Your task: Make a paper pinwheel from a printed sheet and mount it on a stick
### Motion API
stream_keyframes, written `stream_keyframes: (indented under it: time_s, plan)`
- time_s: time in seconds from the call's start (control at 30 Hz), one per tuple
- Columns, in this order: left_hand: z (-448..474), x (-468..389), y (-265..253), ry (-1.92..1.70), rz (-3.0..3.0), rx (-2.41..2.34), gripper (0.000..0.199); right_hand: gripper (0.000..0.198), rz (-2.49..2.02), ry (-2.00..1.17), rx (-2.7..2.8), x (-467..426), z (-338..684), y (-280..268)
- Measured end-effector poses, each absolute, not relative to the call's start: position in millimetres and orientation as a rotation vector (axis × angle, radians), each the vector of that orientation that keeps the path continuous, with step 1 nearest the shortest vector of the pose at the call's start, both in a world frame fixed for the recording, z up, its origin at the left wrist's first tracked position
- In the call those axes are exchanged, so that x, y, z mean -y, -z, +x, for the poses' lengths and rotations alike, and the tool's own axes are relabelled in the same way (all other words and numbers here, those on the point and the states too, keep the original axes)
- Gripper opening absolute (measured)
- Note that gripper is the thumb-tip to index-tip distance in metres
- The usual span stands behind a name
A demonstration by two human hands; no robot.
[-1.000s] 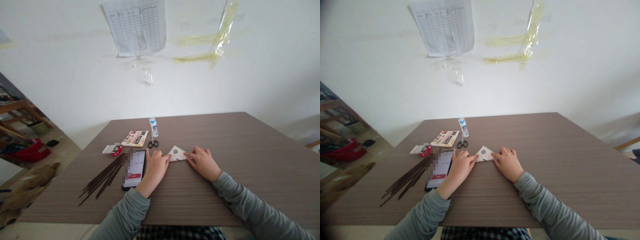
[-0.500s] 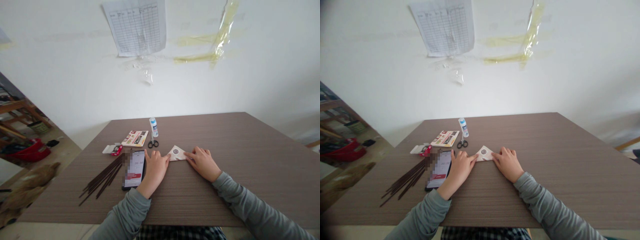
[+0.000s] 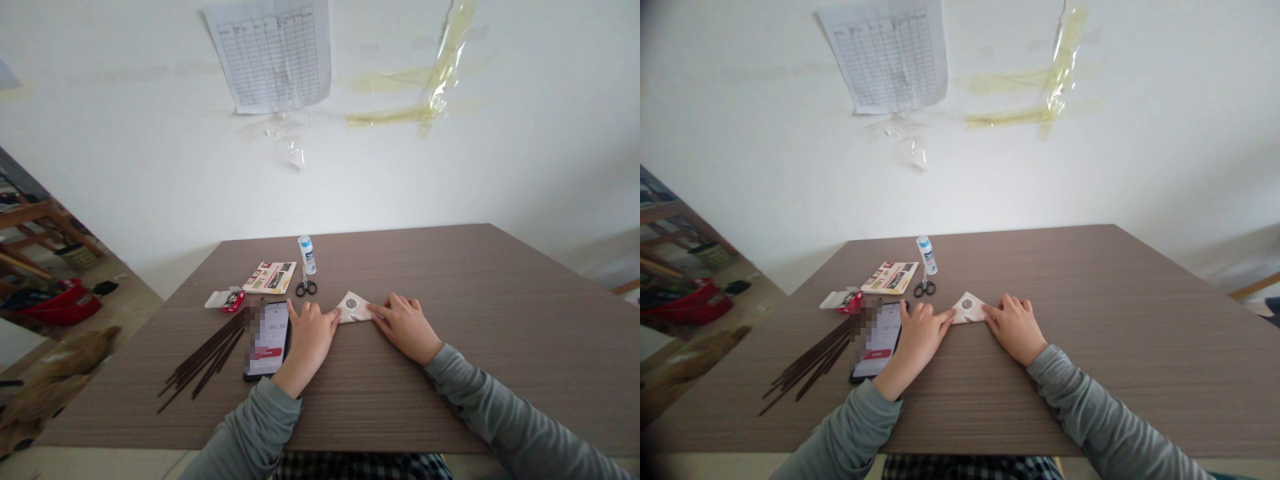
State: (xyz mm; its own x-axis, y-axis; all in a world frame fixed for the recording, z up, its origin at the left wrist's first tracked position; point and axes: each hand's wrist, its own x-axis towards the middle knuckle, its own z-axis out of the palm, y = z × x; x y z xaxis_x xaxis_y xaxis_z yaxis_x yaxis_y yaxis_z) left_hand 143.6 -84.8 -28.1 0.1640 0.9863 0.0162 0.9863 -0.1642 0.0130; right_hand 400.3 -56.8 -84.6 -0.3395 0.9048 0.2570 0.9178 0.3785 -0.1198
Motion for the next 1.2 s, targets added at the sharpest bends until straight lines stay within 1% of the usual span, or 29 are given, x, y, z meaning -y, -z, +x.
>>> stream_keyframes:
  time_s: [0.27, 0.67, 0.87, 1.0, 1.1, 1.2]
  plan:
    - [143.4, 82.3, 32.1, 0.023, -2.366, 2.061, 0.046, 0.043, -1.646, 0.016, 2.400, 56.2, 399.2, 80.4]
    - [140.3, 81.7, 37.5, 0.141, -2.390, 2.023, 0.043, 0.042, -1.630, 0.056, 2.394, 55.9, 399.7, 85.3]
    - [146.1, 72.0, 33.0, 0.143, -2.400, 1.966, 0.034, 0.044, -1.622, 0.028, 2.366, 56.1, 395.5, 90.1]
    - [149.8, 63.2, 35.4, 0.130, -2.470, 1.853, 0.029, 0.041, -1.605, 0.030, 2.340, 57.7, 392.4, 93.1]
    - [148.8, 57.7, 40.4, 0.148, -2.557, 1.791, 0.035, 0.038, -1.602, 0.054, 2.333, 59.2, 391.5, 94.0]
    - [145.6, 53.6, 45.5, 0.194, -2.656, 1.709, 0.048, 0.036, -1.611, 0.063, 2.331, 60.8, 391.0, 93.5]
